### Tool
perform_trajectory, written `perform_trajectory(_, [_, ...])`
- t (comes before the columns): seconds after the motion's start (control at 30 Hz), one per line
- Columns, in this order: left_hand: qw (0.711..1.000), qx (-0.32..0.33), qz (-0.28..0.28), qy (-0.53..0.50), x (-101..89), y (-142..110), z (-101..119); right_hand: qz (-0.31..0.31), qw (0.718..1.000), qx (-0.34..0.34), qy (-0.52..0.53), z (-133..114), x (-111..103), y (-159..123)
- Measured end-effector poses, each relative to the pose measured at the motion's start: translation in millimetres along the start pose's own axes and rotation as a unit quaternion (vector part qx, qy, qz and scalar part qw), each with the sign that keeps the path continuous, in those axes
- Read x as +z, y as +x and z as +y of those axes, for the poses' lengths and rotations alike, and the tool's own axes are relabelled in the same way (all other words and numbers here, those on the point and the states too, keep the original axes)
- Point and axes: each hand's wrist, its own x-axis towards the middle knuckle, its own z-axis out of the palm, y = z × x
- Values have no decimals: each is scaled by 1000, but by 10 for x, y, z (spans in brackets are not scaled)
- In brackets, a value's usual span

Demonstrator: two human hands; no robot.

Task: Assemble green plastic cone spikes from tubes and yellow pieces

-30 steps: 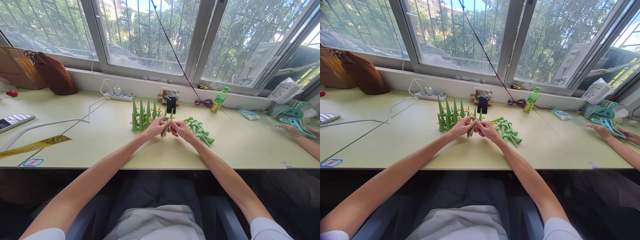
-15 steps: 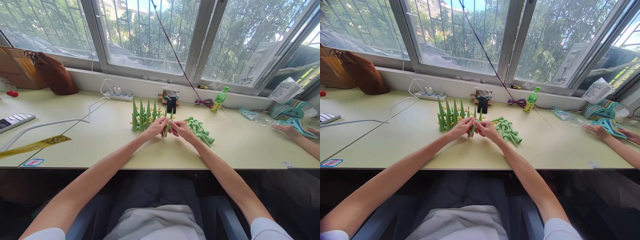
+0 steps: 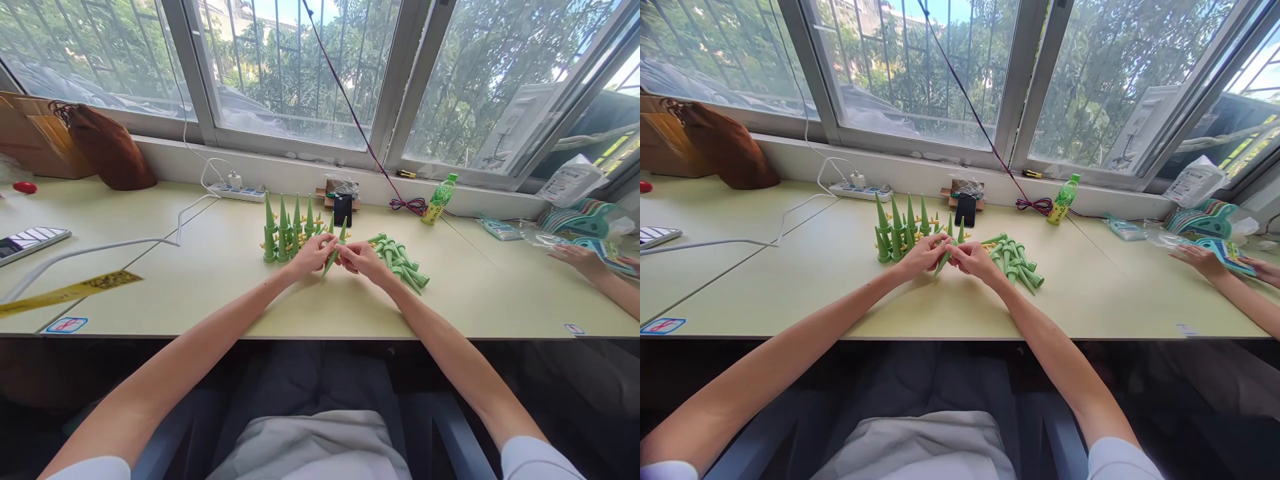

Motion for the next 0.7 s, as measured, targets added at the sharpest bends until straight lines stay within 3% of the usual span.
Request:
perform_trajectory(0.17, [999, 9, 22, 42, -6, -3, 36, 2, 1000, 7, -1, 16, -4, 3])
perform_trajectory(0.37, [999, -39, 5, 12, -12, -5, 15, -9, 1000, 10, -12, 46, -9, 6])
perform_trajectory(0.7, [1000, -14, -7, 11, -28, -46, 31, -25, 999, 25, 12, 20, 1, 7])
